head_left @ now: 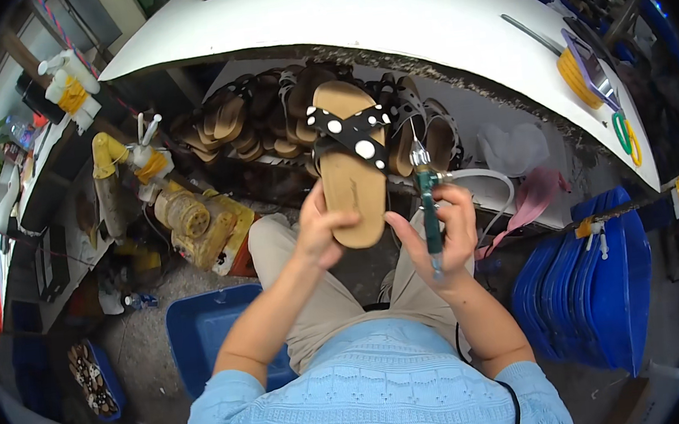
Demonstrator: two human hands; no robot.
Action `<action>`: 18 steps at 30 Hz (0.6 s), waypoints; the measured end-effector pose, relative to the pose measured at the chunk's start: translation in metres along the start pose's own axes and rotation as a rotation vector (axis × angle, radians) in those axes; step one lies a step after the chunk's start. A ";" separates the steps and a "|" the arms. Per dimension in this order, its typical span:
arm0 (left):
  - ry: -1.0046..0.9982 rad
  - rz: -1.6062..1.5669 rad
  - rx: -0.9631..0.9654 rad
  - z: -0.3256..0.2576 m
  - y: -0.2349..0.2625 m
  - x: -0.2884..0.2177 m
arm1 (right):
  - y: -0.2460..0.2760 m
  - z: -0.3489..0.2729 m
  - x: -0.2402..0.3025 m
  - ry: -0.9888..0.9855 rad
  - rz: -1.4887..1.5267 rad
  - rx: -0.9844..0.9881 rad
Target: The person uses a pneumatic tool on the straps of sandals, places them on a workbench, types on a smartphone, and reaches for a water bottle.
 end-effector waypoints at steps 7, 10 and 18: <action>-0.224 -0.044 0.106 -0.057 -0.034 0.000 | -0.026 0.015 0.020 0.142 0.011 -0.055; -0.128 -0.271 0.192 -0.057 -0.042 -0.008 | -0.022 0.018 0.025 0.131 0.032 -0.117; -0.211 -0.392 0.255 -0.043 -0.056 -0.050 | 0.006 0.014 0.045 0.239 0.094 0.070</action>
Point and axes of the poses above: each hand's wrist, its own z-axis towards the middle knuckle, its own y-axis out of the back of the hand, x = y × z, the point moved 8 cm from there along z, towards the middle knuckle, and after that the axes turned 12 degrees about x, right-handed, at the moved point
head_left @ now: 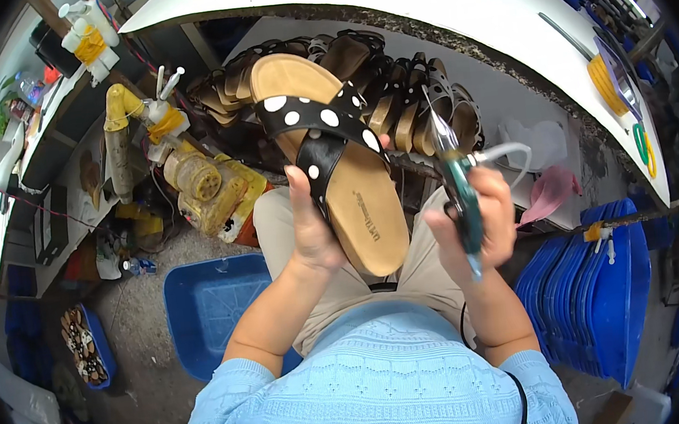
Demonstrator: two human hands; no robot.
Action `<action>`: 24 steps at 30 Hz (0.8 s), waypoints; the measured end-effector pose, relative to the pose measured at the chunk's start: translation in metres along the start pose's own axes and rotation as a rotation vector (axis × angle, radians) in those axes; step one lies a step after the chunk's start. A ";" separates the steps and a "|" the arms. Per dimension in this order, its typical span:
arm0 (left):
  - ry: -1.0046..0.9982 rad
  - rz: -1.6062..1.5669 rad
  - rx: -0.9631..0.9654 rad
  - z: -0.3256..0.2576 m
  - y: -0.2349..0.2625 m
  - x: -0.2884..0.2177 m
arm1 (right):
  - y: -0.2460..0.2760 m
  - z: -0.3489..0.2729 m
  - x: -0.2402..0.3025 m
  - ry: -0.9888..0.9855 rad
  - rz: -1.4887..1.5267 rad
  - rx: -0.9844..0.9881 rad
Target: The person uses a pneumatic tool on the straps of sandals, places them on a workbench, types on a smartphone, and reaches for a water bottle.
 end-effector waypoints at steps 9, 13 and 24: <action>-0.015 0.277 -0.211 0.012 -0.011 -0.005 | -0.008 -0.003 0.031 0.040 0.011 0.278; -0.004 0.338 -0.237 0.006 -0.013 -0.004 | -0.017 -0.002 0.021 -0.042 -0.040 0.267; -0.035 0.290 -0.266 0.000 -0.011 -0.007 | -0.023 0.000 0.017 -0.105 -0.060 0.279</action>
Point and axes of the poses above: each hand's wrist, its own z-axis towards the middle knuckle, its own y-axis out of the back of the hand, x = y × z, the point moved 8 cm from there along z, towards the middle knuckle, and after that the axes turned 12 degrees about x, right-handed, at the moved point
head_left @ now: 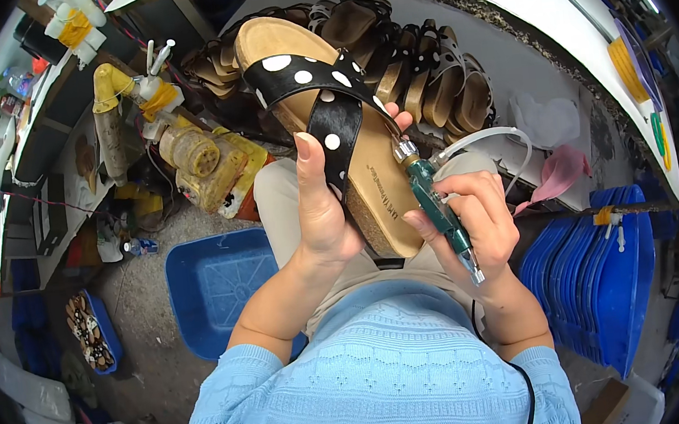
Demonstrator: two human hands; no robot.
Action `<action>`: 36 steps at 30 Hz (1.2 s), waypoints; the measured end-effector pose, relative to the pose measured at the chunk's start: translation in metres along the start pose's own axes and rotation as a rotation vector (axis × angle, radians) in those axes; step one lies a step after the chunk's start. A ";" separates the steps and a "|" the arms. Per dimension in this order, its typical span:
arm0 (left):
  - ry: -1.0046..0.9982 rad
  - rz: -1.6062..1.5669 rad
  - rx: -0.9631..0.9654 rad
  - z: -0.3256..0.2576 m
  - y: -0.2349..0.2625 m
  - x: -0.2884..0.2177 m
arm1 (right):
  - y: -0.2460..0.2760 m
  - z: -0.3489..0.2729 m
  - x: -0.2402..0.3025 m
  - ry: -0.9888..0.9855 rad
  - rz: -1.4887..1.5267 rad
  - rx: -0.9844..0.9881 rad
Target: The person uses a pneumatic tool on the straps of sandals, places them on a workbench, types on a smartphone, and reaches for a water bottle.
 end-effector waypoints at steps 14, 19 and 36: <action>-0.020 0.020 0.054 0.004 0.000 0.000 | 0.006 0.000 0.011 -0.028 -0.090 0.095; -0.046 -0.053 0.026 0.003 0.004 0.002 | 0.008 -0.003 0.013 -0.036 -0.100 0.115; -0.051 -0.104 0.114 0.012 0.006 0.013 | 0.013 -0.025 -0.055 -0.527 0.632 0.074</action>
Point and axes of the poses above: each hand's wrist, its own z-axis towards the middle knuckle, its own y-axis out of the back of the hand, x = y × z, the point moved 8 cm from there along z, towards the middle knuckle, and after that the axes turned 12 degrees about x, right-handed, at the moved point
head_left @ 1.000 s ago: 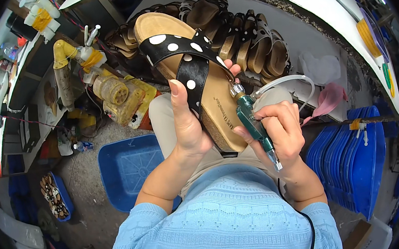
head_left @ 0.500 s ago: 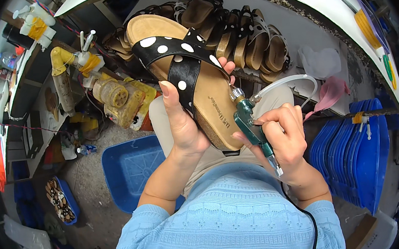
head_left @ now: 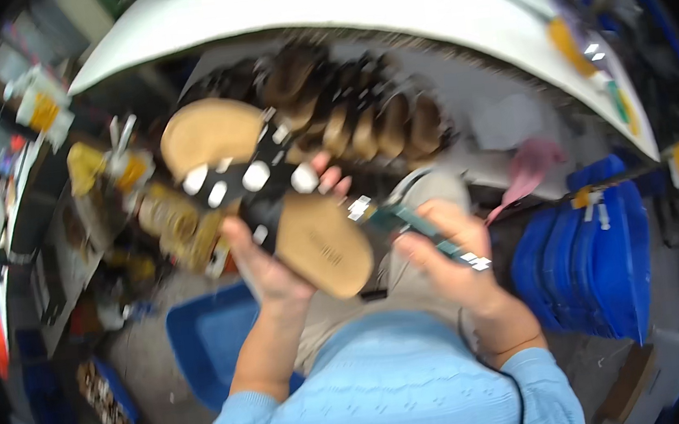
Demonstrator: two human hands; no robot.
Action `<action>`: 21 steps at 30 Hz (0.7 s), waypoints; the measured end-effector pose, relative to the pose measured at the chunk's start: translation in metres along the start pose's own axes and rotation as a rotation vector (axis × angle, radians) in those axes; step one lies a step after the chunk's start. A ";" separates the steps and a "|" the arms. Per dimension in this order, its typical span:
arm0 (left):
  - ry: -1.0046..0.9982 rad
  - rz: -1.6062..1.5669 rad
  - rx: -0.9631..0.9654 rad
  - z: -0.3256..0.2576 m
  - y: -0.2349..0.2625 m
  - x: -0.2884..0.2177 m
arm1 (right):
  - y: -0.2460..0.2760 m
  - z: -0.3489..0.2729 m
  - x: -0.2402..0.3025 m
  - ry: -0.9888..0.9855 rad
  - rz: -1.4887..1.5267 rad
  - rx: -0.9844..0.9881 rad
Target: The person uses a pneumatic tool on the straps of sandals, places them on a workbench, types on a smartphone, and reaches for a water bottle.
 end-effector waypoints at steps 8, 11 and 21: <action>-0.225 0.037 0.041 0.019 0.035 -0.041 | 0.009 -0.025 0.025 0.345 -0.104 -0.153; -0.102 -0.082 0.014 0.018 0.034 -0.034 | 0.006 -0.029 0.042 0.544 -0.137 -0.141; 0.052 -0.416 0.280 0.038 -0.031 -0.009 | -0.030 -0.019 0.073 0.701 -0.437 0.055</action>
Point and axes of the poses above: each hand's wrist, its own z-axis towards the middle knuckle, its own y-axis out of the back of the hand, x = y × z, the point moved 8 cm from there along z, towards the middle knuckle, and after that the axes turned 12 degrees about x, right-handed, at the moved point
